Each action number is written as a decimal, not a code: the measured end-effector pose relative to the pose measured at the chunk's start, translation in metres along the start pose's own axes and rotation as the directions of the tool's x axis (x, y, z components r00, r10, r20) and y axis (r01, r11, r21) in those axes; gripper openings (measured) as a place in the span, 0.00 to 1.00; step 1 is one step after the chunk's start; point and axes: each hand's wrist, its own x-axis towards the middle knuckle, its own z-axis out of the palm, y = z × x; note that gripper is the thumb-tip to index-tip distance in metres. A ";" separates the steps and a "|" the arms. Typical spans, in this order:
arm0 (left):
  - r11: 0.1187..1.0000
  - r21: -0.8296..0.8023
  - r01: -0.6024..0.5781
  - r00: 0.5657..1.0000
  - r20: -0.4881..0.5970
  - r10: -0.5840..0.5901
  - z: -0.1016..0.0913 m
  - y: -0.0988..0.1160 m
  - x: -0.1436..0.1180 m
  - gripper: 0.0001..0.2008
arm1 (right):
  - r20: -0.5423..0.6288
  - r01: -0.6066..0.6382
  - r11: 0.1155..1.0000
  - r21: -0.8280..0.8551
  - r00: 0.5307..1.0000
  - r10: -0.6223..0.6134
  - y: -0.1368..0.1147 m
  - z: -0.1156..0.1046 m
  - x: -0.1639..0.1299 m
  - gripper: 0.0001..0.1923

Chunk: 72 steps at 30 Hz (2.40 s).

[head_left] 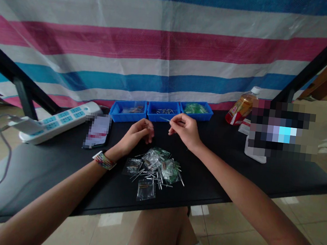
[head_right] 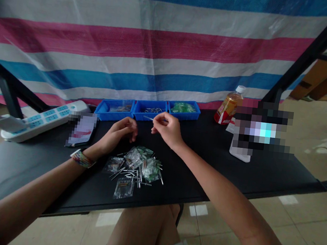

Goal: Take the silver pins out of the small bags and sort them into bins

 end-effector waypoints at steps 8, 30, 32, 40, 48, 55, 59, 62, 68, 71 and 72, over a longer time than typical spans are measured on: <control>0.999 -0.034 0.010 0.999 -0.031 -0.011 -0.001 -0.001 0.001 0.13 | -0.045 0.090 0.920 -0.382 0.992 -0.116 -0.004 -0.020 0.001 0.09; 0.981 0.193 -0.020 0.997 0.072 0.007 -0.003 -0.004 0.002 0.13 | 0.369 0.126 0.901 -0.415 0.929 0.040 0.008 -0.003 -0.015 0.15; 0.972 0.234 -0.020 0.997 0.071 0.004 -0.002 -0.004 0.001 0.13 | 0.410 0.234 0.816 -0.528 0.912 0.004 0.005 -0.006 -0.015 0.11; 0.959 0.278 -0.047 0.997 0.066 0.029 -0.004 -0.006 0.001 0.13 | 0.461 0.234 0.826 -0.513 0.887 0.034 0.008 -0.008 -0.010 0.06; 0.971 0.228 -0.074 0.988 0.149 0.041 0.001 -0.001 -0.002 0.17 | 0.260 -0.093 0.994 -0.056 0.960 0.104 0.008 -0.005 -0.005 0.16; 0.961 0.224 -0.164 0.985 0.089 0.147 0.003 -0.001 -0.002 0.19 | 0.288 -0.213 0.977 0.023 0.937 0.198 0.002 -0.002 -0.009 0.21; 0.936 0.335 -0.110 0.993 -0.005 0.118 0.004 0.000 -0.005 0.25 | 0.268 -0.100 0.995 -0.017 0.958 0.101 0.002 0.000 -0.010 0.18; 0.927 0.373 -0.026 0.994 -0.085 0.062 0.004 0.002 -0.007 0.32 | 0.153 0.109 0.982 -0.154 0.985 -0.085 0.000 -0.001 -0.013 0.13; 0.985 0.173 -0.020 1.000 0.027 0.016 0.002 0.007 -0.005 0.32 | 0.269 0.518 0.786 -0.336 0.853 -0.447 -0.008 0.004 -0.022 0.04; 0.990 0.135 -0.034 0.999 0.007 0.033 0.002 0.007 -0.003 0.20 | 0.317 0.518 0.784 -0.341 0.849 -0.423 -0.007 0.005 -0.023 0.08; 0.991 0.130 -0.040 0.999 0.000 0.041 0.001 0.006 -0.003 0.18 | 0.315 0.487 0.807 -0.333 0.864 -0.392 -0.006 0.004 -0.023 0.10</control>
